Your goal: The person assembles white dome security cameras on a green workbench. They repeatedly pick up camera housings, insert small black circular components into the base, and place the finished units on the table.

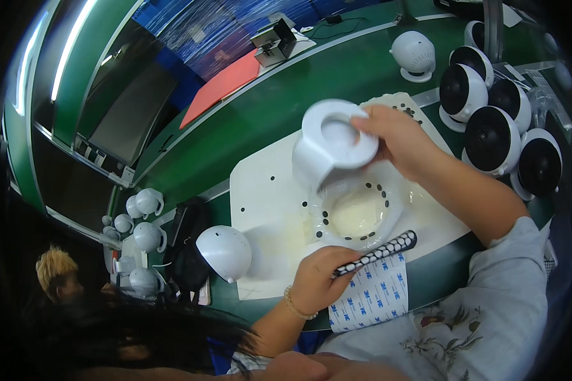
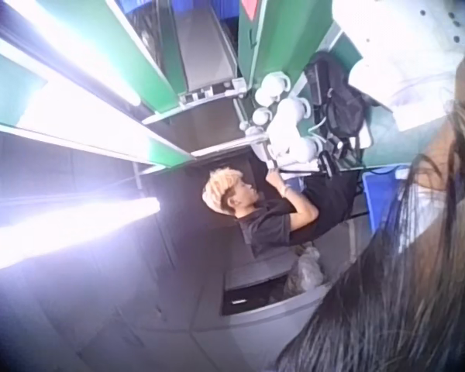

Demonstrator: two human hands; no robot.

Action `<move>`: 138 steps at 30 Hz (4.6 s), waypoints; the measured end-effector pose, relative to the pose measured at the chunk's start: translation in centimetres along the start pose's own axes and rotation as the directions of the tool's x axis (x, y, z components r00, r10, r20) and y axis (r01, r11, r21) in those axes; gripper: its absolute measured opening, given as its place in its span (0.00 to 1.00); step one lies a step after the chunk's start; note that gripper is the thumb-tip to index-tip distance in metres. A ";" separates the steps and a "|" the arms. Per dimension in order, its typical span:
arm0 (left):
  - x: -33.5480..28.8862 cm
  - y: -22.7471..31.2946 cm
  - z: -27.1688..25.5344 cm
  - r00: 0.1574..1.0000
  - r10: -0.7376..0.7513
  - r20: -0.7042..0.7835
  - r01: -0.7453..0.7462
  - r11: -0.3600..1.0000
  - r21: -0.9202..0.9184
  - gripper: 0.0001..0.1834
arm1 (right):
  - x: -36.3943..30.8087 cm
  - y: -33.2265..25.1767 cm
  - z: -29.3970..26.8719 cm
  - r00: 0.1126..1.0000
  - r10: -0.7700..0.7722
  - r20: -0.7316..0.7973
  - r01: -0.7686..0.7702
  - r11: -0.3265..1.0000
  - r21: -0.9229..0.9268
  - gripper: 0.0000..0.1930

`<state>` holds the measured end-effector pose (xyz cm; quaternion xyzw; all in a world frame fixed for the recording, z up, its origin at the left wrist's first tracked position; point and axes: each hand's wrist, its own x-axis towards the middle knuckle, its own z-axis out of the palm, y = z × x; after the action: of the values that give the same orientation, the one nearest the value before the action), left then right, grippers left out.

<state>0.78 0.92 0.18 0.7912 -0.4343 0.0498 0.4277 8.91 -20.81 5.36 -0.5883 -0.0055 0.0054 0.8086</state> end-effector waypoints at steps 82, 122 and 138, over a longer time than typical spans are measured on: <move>-0.2 2.3 0.0 0.993 0.074 -0.093 -0.030 0.914 0.405 0.11 | -3.7 0.4 -0.6 0.840 -0.418 0.345 0.519 0.804 -0.290 0.31; -0.3 2.5 0.1 0.994 0.061 -0.096 -0.013 0.901 0.434 0.21 | -4.1 0.4 1.8 0.700 -0.487 0.522 0.714 0.462 -0.527 0.24; -0.2 1.6 0.3 0.981 0.137 -0.139 -0.062 0.896 0.441 0.18 | -7.7 1.2 -0.7 0.751 -0.382 0.538 0.660 0.463 -0.592 0.06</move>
<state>-0.62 0.38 0.89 0.8362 -0.4150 0.2330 0.2723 1.21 -21.24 3.98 -0.8263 -0.3248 -0.1506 0.4348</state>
